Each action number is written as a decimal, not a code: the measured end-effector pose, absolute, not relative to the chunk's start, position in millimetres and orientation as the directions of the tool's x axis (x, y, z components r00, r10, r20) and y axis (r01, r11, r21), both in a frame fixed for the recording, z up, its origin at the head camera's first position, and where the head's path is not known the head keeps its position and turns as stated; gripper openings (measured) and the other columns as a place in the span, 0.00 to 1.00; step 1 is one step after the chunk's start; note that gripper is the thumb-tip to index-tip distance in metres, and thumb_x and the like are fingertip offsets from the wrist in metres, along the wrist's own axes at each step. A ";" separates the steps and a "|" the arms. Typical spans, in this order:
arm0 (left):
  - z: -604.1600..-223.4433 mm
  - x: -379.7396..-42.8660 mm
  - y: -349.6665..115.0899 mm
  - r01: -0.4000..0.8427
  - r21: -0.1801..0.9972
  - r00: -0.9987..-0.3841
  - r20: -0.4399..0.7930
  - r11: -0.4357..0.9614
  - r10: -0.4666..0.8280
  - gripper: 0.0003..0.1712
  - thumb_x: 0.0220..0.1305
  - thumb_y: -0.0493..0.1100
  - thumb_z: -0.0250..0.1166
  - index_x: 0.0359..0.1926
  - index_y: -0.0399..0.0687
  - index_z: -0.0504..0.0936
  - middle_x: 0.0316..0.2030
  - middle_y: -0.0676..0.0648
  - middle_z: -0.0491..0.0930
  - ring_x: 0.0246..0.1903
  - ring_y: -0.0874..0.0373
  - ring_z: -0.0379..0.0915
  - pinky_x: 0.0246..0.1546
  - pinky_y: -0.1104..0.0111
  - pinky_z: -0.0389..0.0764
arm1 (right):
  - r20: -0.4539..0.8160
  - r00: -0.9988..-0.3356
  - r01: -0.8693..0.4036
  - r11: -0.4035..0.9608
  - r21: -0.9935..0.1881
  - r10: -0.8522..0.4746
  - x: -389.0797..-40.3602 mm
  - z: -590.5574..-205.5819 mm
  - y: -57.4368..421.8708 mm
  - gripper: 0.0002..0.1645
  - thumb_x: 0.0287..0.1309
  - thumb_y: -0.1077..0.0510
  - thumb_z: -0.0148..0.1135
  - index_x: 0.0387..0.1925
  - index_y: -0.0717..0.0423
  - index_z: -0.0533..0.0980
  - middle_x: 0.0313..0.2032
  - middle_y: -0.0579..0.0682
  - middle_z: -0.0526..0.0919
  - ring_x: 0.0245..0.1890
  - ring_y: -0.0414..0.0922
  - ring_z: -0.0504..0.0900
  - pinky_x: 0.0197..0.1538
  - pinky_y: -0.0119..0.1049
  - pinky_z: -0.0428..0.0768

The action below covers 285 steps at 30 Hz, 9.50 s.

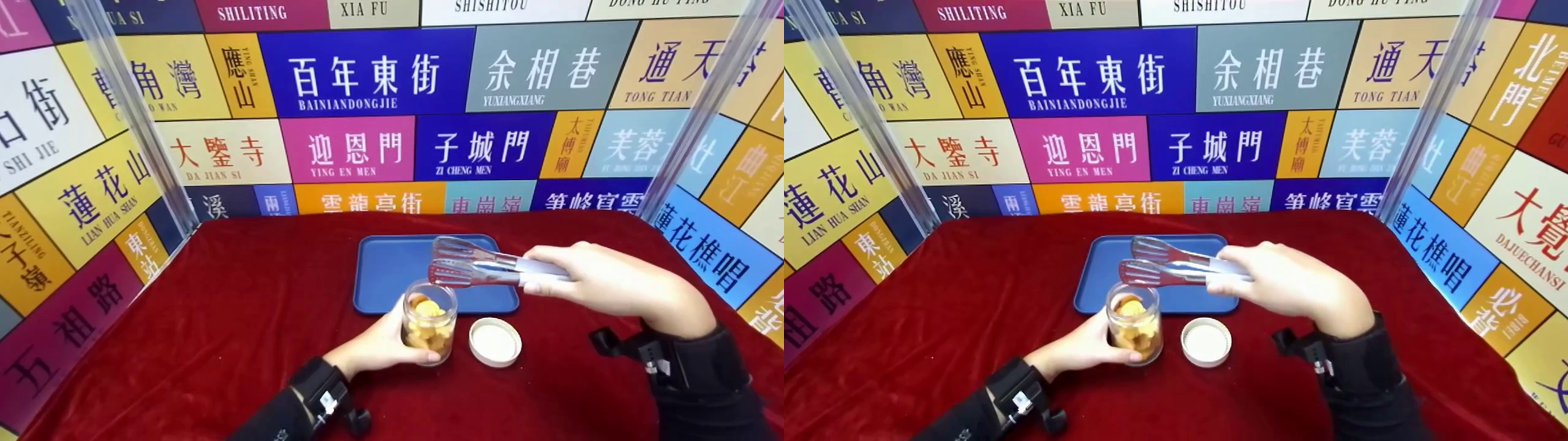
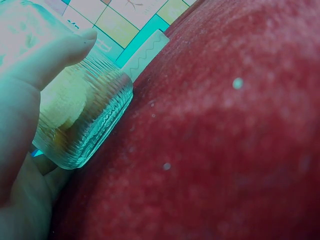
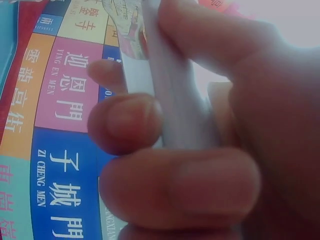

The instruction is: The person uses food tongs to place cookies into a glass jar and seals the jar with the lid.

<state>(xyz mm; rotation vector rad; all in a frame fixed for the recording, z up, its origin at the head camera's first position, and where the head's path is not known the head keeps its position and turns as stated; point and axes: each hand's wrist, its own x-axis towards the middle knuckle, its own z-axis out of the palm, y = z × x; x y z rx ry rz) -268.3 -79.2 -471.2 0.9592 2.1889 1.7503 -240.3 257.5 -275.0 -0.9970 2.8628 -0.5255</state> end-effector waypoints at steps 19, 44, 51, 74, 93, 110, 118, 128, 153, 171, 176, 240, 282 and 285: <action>-473.0 -269.1 -78.7 0.369 0.925 -0.774 0.251 0.092 0.581 0.62 0.55 0.40 0.84 0.81 0.45 0.52 0.65 0.54 0.77 0.65 0.60 0.75 0.73 0.63 0.68 | 0.169 -0.919 -0.391 0.875 -0.286 -0.356 -311.1 -314.2 319.4 0.29 0.75 0.37 0.63 0.58 0.57 0.80 0.41 0.53 0.84 0.38 0.50 0.79 0.41 0.46 0.75; -470.8 -268.9 -78.1 0.362 0.927 -0.778 0.240 0.102 0.581 0.62 0.55 0.40 0.84 0.81 0.45 0.52 0.64 0.55 0.77 0.64 0.60 0.75 0.73 0.64 0.69 | -0.149 -0.976 -0.088 0.916 -0.390 -0.157 -353.8 -396.9 349.2 0.29 0.75 0.36 0.60 0.41 0.61 0.74 0.26 0.50 0.70 0.27 0.49 0.72 0.31 0.41 0.70; -469.8 -268.4 -77.9 0.367 0.923 -0.780 0.240 0.112 0.578 0.60 0.55 0.40 0.84 0.79 0.46 0.54 0.64 0.55 0.78 0.64 0.61 0.75 0.73 0.64 0.69 | -0.215 -0.970 0.004 0.873 -0.488 -0.115 -351.4 -400.2 346.3 0.30 0.72 0.37 0.62 0.45 0.63 0.72 0.26 0.51 0.73 0.22 0.48 0.78 0.25 0.40 0.78; -470.3 -268.0 -77.3 0.377 0.922 -0.770 0.257 0.090 0.584 0.63 0.55 0.40 0.84 0.81 0.44 0.50 0.64 0.54 0.77 0.65 0.60 0.75 0.73 0.63 0.69 | -0.099 -0.991 -0.071 0.972 -0.224 -0.095 -351.1 -401.9 332.9 0.26 0.63 0.40 0.72 0.29 0.58 0.75 0.27 0.54 0.74 0.30 0.54 0.76 0.36 0.51 0.76; -469.3 -268.9 -79.7 0.371 0.922 -0.777 0.245 0.107 0.580 0.62 0.54 0.41 0.84 0.80 0.45 0.53 0.64 0.54 0.77 0.65 0.60 0.75 0.73 0.64 0.69 | 0.098 -0.978 -0.204 0.938 -0.280 -0.184 -345.6 -369.5 318.7 0.36 0.72 0.33 0.63 0.50 0.65 0.80 0.45 0.64 0.85 0.45 0.62 0.83 0.46 0.61 0.79; -471.7 -267.1 -78.9 0.367 0.924 -0.781 0.244 0.108 0.575 0.60 0.54 0.41 0.85 0.78 0.54 0.55 0.64 0.55 0.77 0.65 0.60 0.75 0.73 0.64 0.69 | -0.174 -0.734 -0.644 0.754 -0.130 -0.656 -267.4 -364.1 199.8 0.47 0.30 0.42 0.92 0.57 0.47 0.82 0.48 0.47 0.79 0.44 0.47 0.81 0.47 0.46 0.83; -471.5 -267.4 -77.9 0.367 0.925 -0.778 0.244 0.104 0.578 0.60 0.54 0.41 0.85 0.79 0.56 0.56 0.64 0.55 0.77 0.65 0.60 0.75 0.73 0.64 0.69 | -0.250 -0.760 -0.607 0.793 -0.055 -0.600 -264.2 -377.0 187.8 0.46 0.25 0.47 0.94 0.52 0.46 0.82 0.43 0.45 0.79 0.40 0.47 0.81 0.45 0.47 0.84; -472.3 -268.5 -78.9 0.371 0.923 -0.777 0.250 0.100 0.578 0.62 0.54 0.41 0.85 0.80 0.51 0.54 0.64 0.55 0.77 0.64 0.60 0.75 0.72 0.63 0.70 | -0.252 -0.767 -0.597 0.800 -0.055 -0.590 -264.1 -378.2 184.2 0.46 0.25 0.49 0.93 0.52 0.47 0.80 0.42 0.44 0.80 0.39 0.47 0.81 0.45 0.48 0.83; -472.0 -269.1 -78.8 0.355 0.930 -0.778 0.239 0.092 0.581 0.63 0.55 0.40 0.84 0.81 0.48 0.51 0.64 0.54 0.77 0.65 0.59 0.75 0.73 0.63 0.70 | 0.107 -0.658 -0.729 0.595 -0.339 -0.745 -280.0 -335.0 228.1 0.40 0.49 0.48 0.81 0.63 0.51 0.77 0.54 0.45 0.81 0.51 0.45 0.80 0.53 0.45 0.82; -472.2 -269.0 -79.0 0.364 0.929 -0.763 0.260 0.061 0.592 0.60 0.55 0.40 0.84 0.79 0.52 0.53 0.64 0.53 0.78 0.64 0.57 0.76 0.71 0.62 0.72 | 0.223 -0.596 -0.795 0.527 -0.301 -0.771 -276.8 -334.7 218.3 0.39 0.53 0.40 0.81 0.62 0.53 0.80 0.53 0.42 0.84 0.53 0.43 0.81 0.55 0.47 0.82; -472.3 -268.8 -79.5 0.367 0.929 -0.757 0.269 0.048 0.595 0.59 0.54 0.41 0.84 0.78 0.56 0.54 0.64 0.53 0.78 0.64 0.56 0.77 0.71 0.62 0.72 | 0.234 -0.597 -0.794 0.525 -0.306 -0.767 -277.0 -333.8 218.2 0.38 0.53 0.41 0.81 0.62 0.53 0.80 0.54 0.42 0.84 0.53 0.43 0.81 0.55 0.46 0.83; -470.4 -268.0 -80.0 0.434 0.900 -0.724 0.327 0.032 0.608 0.66 0.55 0.41 0.83 0.83 0.59 0.46 0.67 0.53 0.72 0.65 0.56 0.74 0.73 0.61 0.69 | 0.522 -0.577 -0.811 0.366 -0.457 -0.628 -266.4 -382.5 143.8 0.40 0.56 0.46 0.83 0.68 0.53 0.80 0.67 0.48 0.80 0.69 0.47 0.77 0.69 0.52 0.77; -471.4 -268.7 -79.0 0.366 0.930 -0.753 0.277 0.031 0.596 0.63 0.55 0.37 0.83 0.81 0.53 0.50 0.68 0.53 0.73 0.67 0.58 0.73 0.74 0.62 0.67 | 0.299 -0.593 -0.579 0.137 -0.804 -0.747 -295.5 -394.4 173.8 0.58 0.58 0.57 0.81 0.82 0.56 0.58 0.75 0.55 0.71 0.70 0.44 0.74 0.67 0.40 0.79; -471.2 -268.6 -78.7 0.362 0.932 -0.754 0.274 0.030 0.597 0.64 0.55 0.36 0.83 0.81 0.53 0.49 0.68 0.53 0.73 0.67 0.58 0.73 0.74 0.62 0.67 | 0.290 -0.577 -0.517 0.067 -0.853 -0.764 -299.7 -397.2 177.3 0.56 0.62 0.59 0.78 0.83 0.61 0.55 0.76 0.59 0.68 0.73 0.43 0.71 0.69 0.39 0.77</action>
